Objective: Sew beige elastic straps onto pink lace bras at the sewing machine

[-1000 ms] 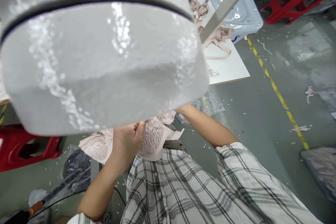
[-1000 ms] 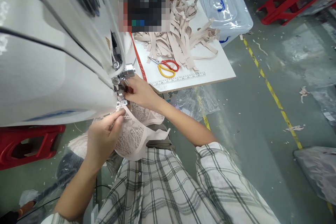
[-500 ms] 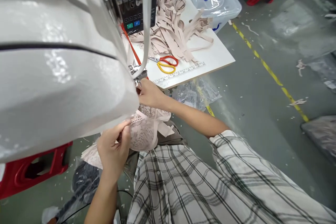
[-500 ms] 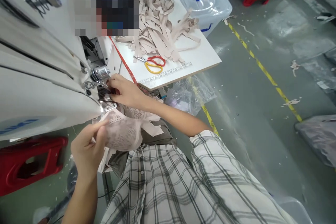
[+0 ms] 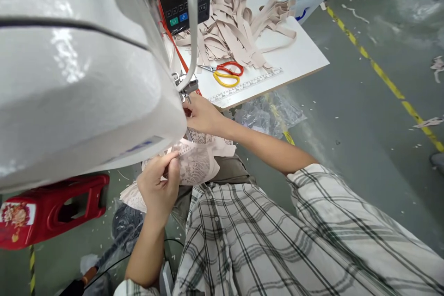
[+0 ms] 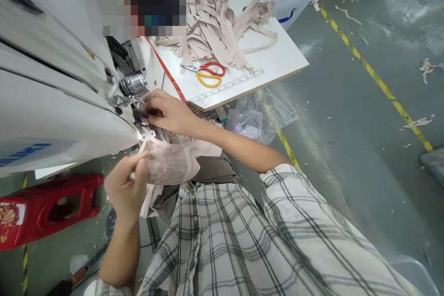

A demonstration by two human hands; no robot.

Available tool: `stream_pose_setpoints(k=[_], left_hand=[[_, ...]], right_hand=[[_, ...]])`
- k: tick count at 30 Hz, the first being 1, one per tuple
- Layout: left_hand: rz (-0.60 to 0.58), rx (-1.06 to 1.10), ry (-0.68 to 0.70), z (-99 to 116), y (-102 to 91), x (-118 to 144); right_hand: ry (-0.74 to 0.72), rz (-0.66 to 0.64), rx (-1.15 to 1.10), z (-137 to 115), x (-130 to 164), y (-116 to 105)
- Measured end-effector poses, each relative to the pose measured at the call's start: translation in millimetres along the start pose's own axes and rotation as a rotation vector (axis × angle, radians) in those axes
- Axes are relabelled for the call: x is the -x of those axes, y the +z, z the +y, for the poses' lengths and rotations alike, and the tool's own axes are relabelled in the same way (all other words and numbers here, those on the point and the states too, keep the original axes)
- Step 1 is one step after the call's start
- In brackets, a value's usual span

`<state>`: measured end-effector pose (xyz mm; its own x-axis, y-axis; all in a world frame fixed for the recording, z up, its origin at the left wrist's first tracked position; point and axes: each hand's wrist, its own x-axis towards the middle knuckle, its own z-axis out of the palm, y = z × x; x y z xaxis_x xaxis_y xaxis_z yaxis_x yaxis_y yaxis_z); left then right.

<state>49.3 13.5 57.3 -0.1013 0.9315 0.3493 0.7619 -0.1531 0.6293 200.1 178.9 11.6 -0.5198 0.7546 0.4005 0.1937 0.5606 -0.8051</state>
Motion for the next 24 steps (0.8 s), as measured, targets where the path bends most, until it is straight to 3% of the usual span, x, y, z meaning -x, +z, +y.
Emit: stream_pose_setpoints(k=[11,17,21,24], left_hand=[[0.011,-0.049,-0.034,-0.3,2.0,0.1],[0.033,-0.078,-0.056,-13.1,1.4,5.5],[0.141,-0.258,0.081,-13.7,12.3,12.4],[0.084,-0.357,0.21,-2.3,25.6,18.6]], right_hand=[[0.008,0.02,-0.006,0.1,1.2,-2.2],[0.019,0.054,-0.019,0.7,3.2,-1.4],[0.041,0.056,-0.039,-2.5,6.6,1.4],[0.042,0.068,-0.059,-6.2,9.3,4.0]])
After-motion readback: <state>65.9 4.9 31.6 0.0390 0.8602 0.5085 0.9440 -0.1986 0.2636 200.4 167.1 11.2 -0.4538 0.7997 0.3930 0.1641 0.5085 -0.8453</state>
